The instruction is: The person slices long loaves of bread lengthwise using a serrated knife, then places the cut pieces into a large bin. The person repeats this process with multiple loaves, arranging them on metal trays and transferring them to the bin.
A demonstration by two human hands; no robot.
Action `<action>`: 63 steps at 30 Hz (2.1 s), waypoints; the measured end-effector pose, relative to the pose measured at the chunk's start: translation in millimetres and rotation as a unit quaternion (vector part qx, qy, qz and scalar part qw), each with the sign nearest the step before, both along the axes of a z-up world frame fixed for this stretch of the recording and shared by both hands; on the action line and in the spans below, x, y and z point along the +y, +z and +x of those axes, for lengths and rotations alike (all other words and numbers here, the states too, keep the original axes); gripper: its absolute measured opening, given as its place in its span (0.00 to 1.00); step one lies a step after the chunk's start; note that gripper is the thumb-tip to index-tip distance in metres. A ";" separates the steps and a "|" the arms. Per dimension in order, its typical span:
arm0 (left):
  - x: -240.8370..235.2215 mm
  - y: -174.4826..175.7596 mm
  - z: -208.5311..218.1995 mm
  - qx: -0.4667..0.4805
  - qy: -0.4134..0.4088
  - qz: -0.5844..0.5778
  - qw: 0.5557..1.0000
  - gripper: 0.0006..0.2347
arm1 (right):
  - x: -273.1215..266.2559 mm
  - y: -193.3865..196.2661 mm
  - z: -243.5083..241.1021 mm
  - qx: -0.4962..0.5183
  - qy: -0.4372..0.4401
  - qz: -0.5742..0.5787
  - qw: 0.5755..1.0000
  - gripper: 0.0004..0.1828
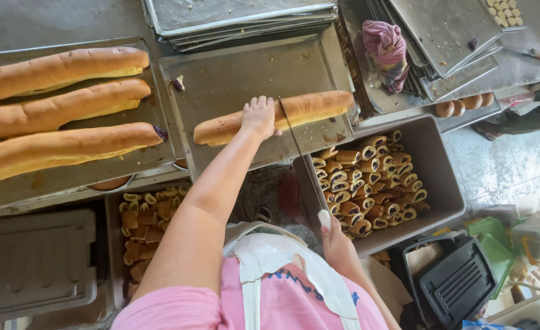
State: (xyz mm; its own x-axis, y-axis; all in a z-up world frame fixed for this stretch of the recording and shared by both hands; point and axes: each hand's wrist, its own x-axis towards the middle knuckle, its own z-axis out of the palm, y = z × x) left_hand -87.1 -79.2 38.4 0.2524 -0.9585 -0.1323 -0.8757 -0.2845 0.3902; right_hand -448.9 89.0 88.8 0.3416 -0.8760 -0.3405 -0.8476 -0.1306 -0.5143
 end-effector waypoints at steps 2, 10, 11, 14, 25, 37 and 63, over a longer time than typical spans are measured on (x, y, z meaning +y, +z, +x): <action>0.3 -1.4 1.9 -0.012 -0.001 -0.008 1.000 0.43 | -16.5 -8.4 23.8 0.017 0.006 0.004 1.000 0.28; -2.6 -12.7 5.6 -0.009 0.002 -0.029 1.000 0.42 | -34.8 -59.5 23.3 -0.030 0.028 -0.015 0.999 0.22; -1.6 -13.9 5.2 -0.005 0.004 -0.027 1.000 0.43 | -15.5 -59.5 2.1 -0.043 0.019 -0.004 0.999 0.24; 5.8 -16.6 4.2 0.004 0.009 -0.039 0.999 0.43 | 37.3 -54.3 -59.8 0.034 -0.069 0.106 0.991 0.30; 57.8 -12.2 58.9 0.001 0.016 -0.005 1.000 0.47 | 39.7 -28.6 -10.1 0.007 0.012 0.036 0.999 0.28; 57.3 -28.5 56.7 0.003 0.020 -0.040 0.999 0.37 | -9.0 -24.9 100.2 0.000 0.045 0.005 0.999 0.25; 112.2 -51.1 117.9 0.159 0.058 -0.033 0.985 0.24 | 98.7 16.9 80.5 -0.052 0.038 0.049 0.997 0.26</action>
State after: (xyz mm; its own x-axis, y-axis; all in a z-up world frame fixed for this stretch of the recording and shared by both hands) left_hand 30.8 33.1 -12.6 0.3172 -0.9346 -0.1611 -0.6692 -0.3410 0.6602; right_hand -368.4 187.7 105.7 0.4439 -0.8102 -0.3829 -0.7783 -0.1368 -0.6128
